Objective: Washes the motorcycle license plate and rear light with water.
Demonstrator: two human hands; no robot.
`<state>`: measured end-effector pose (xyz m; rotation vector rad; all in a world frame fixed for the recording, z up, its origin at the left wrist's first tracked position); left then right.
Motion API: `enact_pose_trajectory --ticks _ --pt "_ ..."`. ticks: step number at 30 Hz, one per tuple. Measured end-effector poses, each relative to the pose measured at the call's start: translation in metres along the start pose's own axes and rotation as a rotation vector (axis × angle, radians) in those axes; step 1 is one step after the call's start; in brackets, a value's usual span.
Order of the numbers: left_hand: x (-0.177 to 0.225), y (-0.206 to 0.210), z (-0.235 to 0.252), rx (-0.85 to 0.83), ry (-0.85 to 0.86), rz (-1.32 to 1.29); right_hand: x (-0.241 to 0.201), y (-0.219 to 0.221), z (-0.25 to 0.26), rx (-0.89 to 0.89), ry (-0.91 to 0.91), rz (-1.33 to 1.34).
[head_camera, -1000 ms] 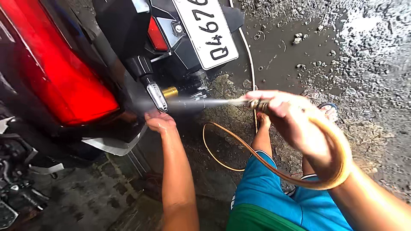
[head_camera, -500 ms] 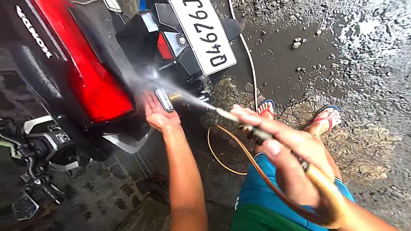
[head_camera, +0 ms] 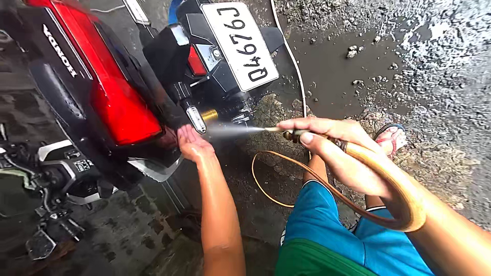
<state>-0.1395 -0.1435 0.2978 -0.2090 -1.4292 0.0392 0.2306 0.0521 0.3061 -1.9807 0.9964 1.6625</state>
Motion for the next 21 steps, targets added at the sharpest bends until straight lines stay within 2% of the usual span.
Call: enact_pose_trajectory --ticks 2,7,12,18,21 --pt "-0.013 -0.027 -0.001 0.155 -0.040 0.092 -0.002 -0.001 0.009 -0.003 0.028 -0.032" --pt "-0.041 -0.023 0.000 0.256 -0.161 0.107 -0.012 0.004 0.032 -0.014 -0.015 -0.050" --pt "-0.069 -0.021 0.025 0.155 -0.240 -0.041 -0.029 0.008 0.062 -0.058 -0.100 0.073" --pt "-0.096 -0.028 0.053 0.084 -0.256 -0.159 -0.020 0.036 0.087 -0.097 -0.143 0.052" --pt "-0.100 -0.028 0.057 0.045 -0.246 -0.148 -0.033 0.046 0.098 -0.092 -0.187 0.041"
Point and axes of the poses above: each hand's wrist, its own z-axis towards the middle knuckle, its own y-axis out of the palm, x = y × z, the point moved 8 cm from there along z, towards the middle knuckle, and after that the axes turned 7 degrees about y, right-handed, at the moved point
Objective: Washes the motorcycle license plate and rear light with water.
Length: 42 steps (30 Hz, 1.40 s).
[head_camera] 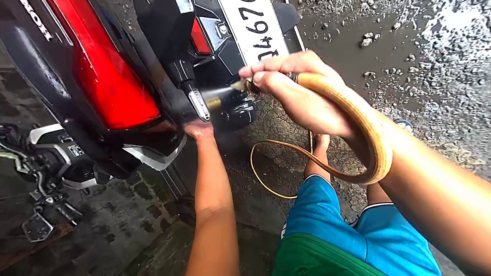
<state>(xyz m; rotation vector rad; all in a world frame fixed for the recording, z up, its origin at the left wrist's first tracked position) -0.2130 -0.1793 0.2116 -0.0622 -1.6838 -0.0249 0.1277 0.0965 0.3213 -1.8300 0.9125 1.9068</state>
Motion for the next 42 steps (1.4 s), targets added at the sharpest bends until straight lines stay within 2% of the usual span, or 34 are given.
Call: enact_pose_trajectory --ticks 2,4,5,7,9,13,15,18,21,25,27,28,29,30,32,34,36,40,42 --pt "0.009 0.003 -0.009 0.122 0.060 0.012 -0.018 0.005 0.013 -0.005 -0.092 0.007" --pt "0.038 0.028 -0.048 0.342 0.007 0.018 -0.036 0.017 0.026 -0.051 -0.123 -0.027" --pt "0.051 0.041 -0.068 0.382 -0.017 0.028 -0.043 0.026 0.034 -0.087 -0.120 -0.072" --pt "0.065 0.055 -0.086 0.332 -0.035 0.009 -0.054 0.043 0.047 -0.126 -0.127 -0.163" --pt "0.065 0.055 -0.084 0.307 -0.035 -0.022 -0.062 0.060 0.060 -0.174 -0.156 -0.243" --pt "0.022 0.011 -0.028 0.226 0.124 -0.134 -0.072 0.087 0.081 -0.276 -0.135 -0.308" --pt "0.013 0.006 -0.016 0.199 0.151 -0.179 -0.073 0.094 0.086 -0.299 -0.104 -0.341" --pt "0.044 0.036 -0.048 0.311 -0.014 -0.134 -0.082 0.099 0.088 -0.344 -0.067 -0.422" --pt "0.067 0.062 -0.075 0.237 -0.073 -0.139 -0.091 0.103 0.086 -0.375 -0.028 -0.484" --pt "0.060 0.064 -0.068 0.172 -0.206 -0.126 -0.096 0.091 0.071 -0.268 -0.054 -0.536" --pt "0.038 0.051 -0.049 0.226 -0.321 -0.104 -0.087 0.070 0.064 -0.178 -0.124 -0.511" --pt "0.017 0.036 -0.030 0.164 -0.342 -0.108 -0.078 0.054 0.057 -0.097 -0.143 -0.474" --pt "-0.009 0.019 -0.008 -0.061 -0.293 -0.112 -0.066 0.037 0.049 -0.033 -0.125 -0.433" --pt "-0.025 0.009 0.006 -0.135 -0.260 -0.100 -0.051 0.021 0.039 0.010 -0.100 -0.399" --pt "-0.027 0.001 0.010 -0.090 -0.208 -0.064 -0.016 0.004 0.015 0.058 0.042 -0.325" --pt "-0.011 0.000 0.009 -0.035 -0.089 -0.090 0.003 0.007 -0.018 0.042 0.171 -0.237" --pt "-0.008 0.002 0.008 -0.047 -0.062 -0.105 -0.001 0.023 -0.047 0.036 0.224 -0.180" --pt "-0.037 0.013 -0.005 -0.288 -0.168 0.080 -0.022 0.049 -0.083 0.007 0.100 -0.143" --pt "-0.044 0.017 -0.008 -0.263 -0.170 0.103 -0.014 0.046 -0.093 0.014 0.116 -0.207"
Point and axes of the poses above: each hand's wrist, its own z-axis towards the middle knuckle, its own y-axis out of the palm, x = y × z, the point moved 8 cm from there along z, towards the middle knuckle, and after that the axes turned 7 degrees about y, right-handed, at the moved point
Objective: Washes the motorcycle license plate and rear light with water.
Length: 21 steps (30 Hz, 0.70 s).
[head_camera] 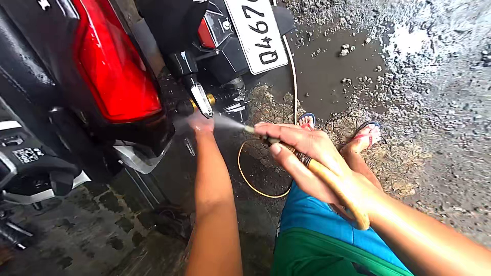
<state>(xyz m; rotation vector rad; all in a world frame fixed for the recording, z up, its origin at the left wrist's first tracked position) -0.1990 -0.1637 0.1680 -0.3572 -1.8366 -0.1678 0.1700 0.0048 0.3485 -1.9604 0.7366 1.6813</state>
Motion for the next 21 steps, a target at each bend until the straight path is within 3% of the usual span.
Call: enact_pose_trajectory --ticks 2,4,7,10,13,17,19,21 --pt "-0.001 -0.007 -0.004 0.143 -0.026 -0.002 0.022 -0.014 -0.004 0.085 0.150 -0.075" --pt "-0.004 -0.016 -0.009 0.231 -0.062 0.178 0.031 -0.020 -0.011 0.126 0.233 -0.041" --pt "-0.005 -0.013 -0.021 0.236 -0.044 0.517 0.019 -0.005 -0.025 0.043 0.149 -0.021" --pt "-0.008 -0.011 -0.033 0.265 0.045 0.678 0.047 -0.025 -0.020 0.090 0.245 -0.222" --pt "-0.007 -0.010 -0.035 0.298 0.242 0.980 0.084 -0.059 -0.004 0.169 0.324 -0.184" --pt "-0.015 0.011 -0.045 0.130 0.357 1.360 0.061 -0.036 0.010 0.031 0.224 -0.038" --pt "-0.027 0.015 -0.045 0.049 0.372 1.406 0.054 -0.030 0.020 0.003 0.197 -0.028" --pt "-0.034 0.012 -0.042 0.009 0.394 1.390 0.058 -0.039 0.030 0.085 0.227 -0.075"
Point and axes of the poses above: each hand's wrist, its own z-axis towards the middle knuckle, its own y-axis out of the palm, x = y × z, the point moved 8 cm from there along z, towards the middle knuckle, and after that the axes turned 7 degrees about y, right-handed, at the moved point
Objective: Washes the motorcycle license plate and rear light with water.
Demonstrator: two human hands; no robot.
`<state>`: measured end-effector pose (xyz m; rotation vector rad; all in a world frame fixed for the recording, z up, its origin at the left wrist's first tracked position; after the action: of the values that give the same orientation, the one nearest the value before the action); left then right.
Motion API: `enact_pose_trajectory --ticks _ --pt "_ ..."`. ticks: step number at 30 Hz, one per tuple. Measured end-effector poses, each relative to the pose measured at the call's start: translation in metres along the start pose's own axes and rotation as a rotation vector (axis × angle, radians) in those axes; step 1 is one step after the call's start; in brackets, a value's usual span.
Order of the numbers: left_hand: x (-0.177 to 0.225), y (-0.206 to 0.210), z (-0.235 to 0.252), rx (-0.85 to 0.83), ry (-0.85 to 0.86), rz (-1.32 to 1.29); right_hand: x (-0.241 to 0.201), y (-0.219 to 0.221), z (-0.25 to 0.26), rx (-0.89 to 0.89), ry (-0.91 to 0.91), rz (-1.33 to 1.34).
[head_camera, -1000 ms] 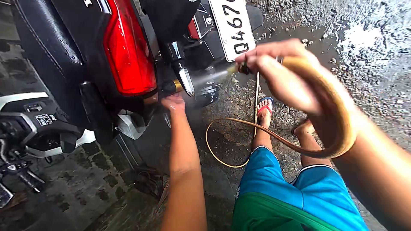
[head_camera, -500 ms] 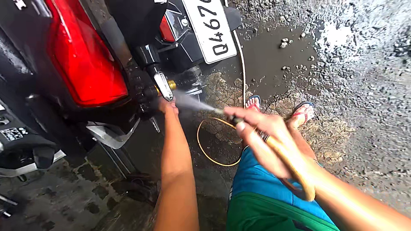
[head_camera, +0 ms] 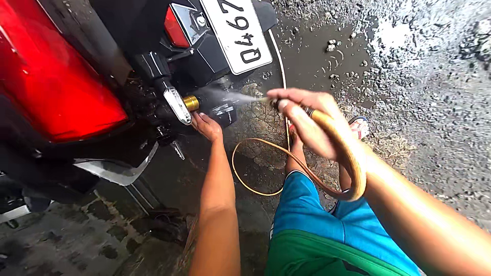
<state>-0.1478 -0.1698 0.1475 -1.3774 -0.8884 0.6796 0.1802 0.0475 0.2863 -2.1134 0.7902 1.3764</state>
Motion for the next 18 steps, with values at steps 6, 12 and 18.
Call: enact_pose_trajectory --ticks 6,12,18 --pt "0.049 -0.028 -0.003 -0.289 -0.274 0.030 -0.046 0.033 -0.025 -0.071 -0.169 -0.046" --pt "-0.021 -0.001 0.012 0.040 -0.043 -0.060 0.029 -0.012 -0.023 0.097 0.088 -0.171" --pt "-0.043 0.003 0.006 0.155 -0.241 -0.080 0.026 0.007 -0.048 -0.072 0.025 0.023"
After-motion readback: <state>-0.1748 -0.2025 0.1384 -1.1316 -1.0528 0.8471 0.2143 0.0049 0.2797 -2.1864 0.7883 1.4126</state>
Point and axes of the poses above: each hand's wrist, its own z-axis towards the middle knuckle, its own y-axis out of the palm, x = y × z, the point moved 8 cm from there along z, towards the middle knuckle, and after that the axes turned 7 degrees about y, right-handed, at the moved point
